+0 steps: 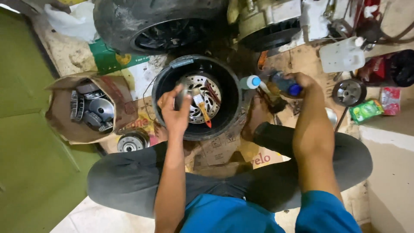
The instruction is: Cleaning and inspecting motorcycle variator plates and components using a cleaning solution.
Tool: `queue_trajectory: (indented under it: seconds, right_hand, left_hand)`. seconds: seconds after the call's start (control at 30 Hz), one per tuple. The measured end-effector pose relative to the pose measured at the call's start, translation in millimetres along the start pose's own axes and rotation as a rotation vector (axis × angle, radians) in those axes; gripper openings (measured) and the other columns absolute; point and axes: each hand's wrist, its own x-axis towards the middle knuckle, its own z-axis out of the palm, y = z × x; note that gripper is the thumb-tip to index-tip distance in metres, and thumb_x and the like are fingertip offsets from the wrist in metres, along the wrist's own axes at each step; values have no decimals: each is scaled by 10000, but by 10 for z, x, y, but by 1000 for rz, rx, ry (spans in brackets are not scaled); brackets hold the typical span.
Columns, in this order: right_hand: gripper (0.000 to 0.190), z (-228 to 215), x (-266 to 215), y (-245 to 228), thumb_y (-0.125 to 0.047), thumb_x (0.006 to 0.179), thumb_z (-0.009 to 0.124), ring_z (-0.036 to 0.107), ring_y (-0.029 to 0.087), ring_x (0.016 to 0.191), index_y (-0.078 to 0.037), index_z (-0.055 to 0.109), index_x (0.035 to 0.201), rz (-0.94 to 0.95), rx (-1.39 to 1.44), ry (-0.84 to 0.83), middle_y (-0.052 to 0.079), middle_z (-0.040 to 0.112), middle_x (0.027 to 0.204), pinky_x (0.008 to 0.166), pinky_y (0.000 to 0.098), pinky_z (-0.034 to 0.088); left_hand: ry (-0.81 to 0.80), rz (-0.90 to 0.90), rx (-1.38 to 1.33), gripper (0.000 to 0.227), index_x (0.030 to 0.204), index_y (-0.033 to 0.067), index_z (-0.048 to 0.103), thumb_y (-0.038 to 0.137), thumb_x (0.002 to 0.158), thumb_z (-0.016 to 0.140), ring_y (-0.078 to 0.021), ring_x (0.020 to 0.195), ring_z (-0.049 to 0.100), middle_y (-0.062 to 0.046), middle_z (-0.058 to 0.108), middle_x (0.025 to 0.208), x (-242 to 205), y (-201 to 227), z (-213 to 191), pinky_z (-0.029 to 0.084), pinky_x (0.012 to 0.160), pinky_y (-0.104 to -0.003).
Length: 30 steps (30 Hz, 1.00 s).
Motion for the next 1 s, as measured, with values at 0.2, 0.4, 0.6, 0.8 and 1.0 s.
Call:
queue_trajectory:
  seconds: [0.2,0.4,0.6,0.8,1.0]
  right_hand:
    - [496,-108,-327,-485,-276,803,765,673,357,854,7,561,1156,-71,-174,99,196,626,1062,710,484,603]
    - [425,58,-1049,-675,-238,893,701,679,361,796,25,535,1183,-190,-386,211,235,611,1108,664,445,640]
    - [792,-51,-1229,-643,-572,953,605,576,317,1042,13,344,1417,-276,-758,404,216,515,1307,960,480,463]
    - [470,-587,-2559,-1015,-248,1033,556,568,391,999,-145,385,1459,-327,-816,359,181,493,1360,766,529,513]
    - [163,-1937,-1509,-84,-233,979,599,619,235,924,-101,682,1024,-1210,-726,563,87,664,1035,781,369,452]
  left_hand:
    - [-122,337,51,411,1128,109,720,179,755,880,-186,852,535,0,598,931,110,903,-77,472,827,-314]
    - [-149,539,158,270,1068,91,666,305,913,722,-225,882,558,-64,561,942,48,766,-22,362,913,-382]
    - [-84,-355,-535,230,1006,157,668,266,823,756,-204,1048,633,-2,661,1074,-68,417,53,533,863,-415]
    - [-372,-209,-1456,480,1161,237,475,289,799,787,-335,1241,391,-150,369,1300,68,397,87,535,942,-538]
    - [188,-775,-1499,615,1098,63,660,510,680,596,-427,1126,592,-192,660,1146,158,190,138,451,874,-757]
